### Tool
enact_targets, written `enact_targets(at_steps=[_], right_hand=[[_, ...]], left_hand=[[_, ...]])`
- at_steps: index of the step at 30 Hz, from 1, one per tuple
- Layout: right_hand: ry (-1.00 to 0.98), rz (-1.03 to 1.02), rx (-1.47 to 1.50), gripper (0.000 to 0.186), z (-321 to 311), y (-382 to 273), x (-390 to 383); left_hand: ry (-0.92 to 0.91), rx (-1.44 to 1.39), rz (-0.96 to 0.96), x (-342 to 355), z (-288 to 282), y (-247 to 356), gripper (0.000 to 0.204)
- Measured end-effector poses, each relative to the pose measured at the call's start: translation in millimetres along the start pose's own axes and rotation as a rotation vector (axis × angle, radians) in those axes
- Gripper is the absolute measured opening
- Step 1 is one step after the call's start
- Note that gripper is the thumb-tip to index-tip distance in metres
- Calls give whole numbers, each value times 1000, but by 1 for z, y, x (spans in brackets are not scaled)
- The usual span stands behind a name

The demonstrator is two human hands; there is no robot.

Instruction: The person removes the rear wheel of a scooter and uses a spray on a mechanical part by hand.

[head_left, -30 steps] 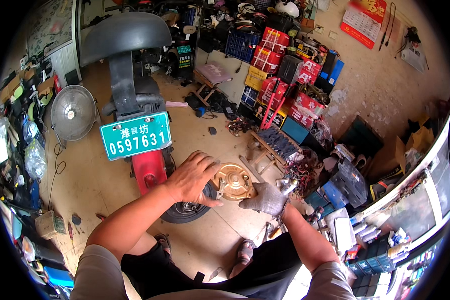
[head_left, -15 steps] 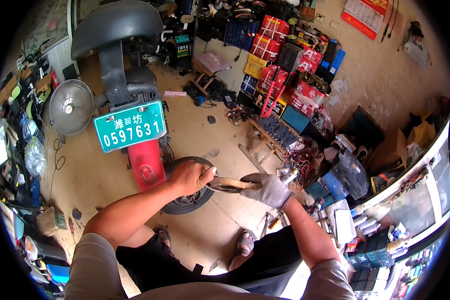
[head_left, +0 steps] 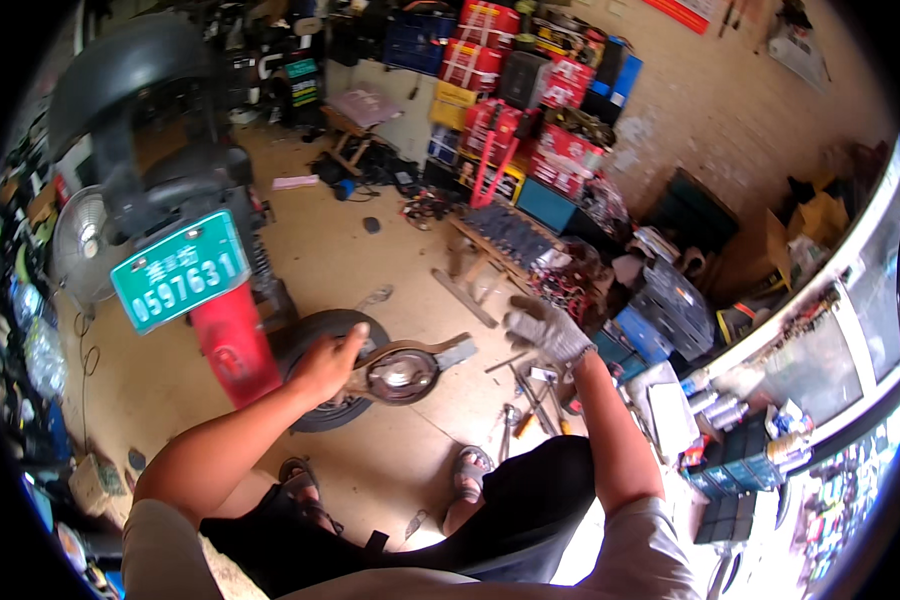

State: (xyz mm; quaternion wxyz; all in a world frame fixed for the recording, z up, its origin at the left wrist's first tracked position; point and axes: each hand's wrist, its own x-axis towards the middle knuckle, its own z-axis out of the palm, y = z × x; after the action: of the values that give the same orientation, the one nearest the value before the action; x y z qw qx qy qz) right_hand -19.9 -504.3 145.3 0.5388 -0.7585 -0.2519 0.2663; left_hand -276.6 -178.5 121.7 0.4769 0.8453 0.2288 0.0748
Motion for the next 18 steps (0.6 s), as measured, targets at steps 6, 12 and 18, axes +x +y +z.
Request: enact_targets(at_steps=[6, 12, 18], right_hand=[[769, 113, -507, 99, -101, 168, 15], [757, 368, -609, 113, -104, 272, 43], [783, 309, -586, 122, -144, 333, 143]], left_hand=[[-5, -106, -128, 0, 7, -21, 81], [69, -1, -218, -3, 14, 5, 71], [62, -150, -379, 0, 18, -26, 56]])
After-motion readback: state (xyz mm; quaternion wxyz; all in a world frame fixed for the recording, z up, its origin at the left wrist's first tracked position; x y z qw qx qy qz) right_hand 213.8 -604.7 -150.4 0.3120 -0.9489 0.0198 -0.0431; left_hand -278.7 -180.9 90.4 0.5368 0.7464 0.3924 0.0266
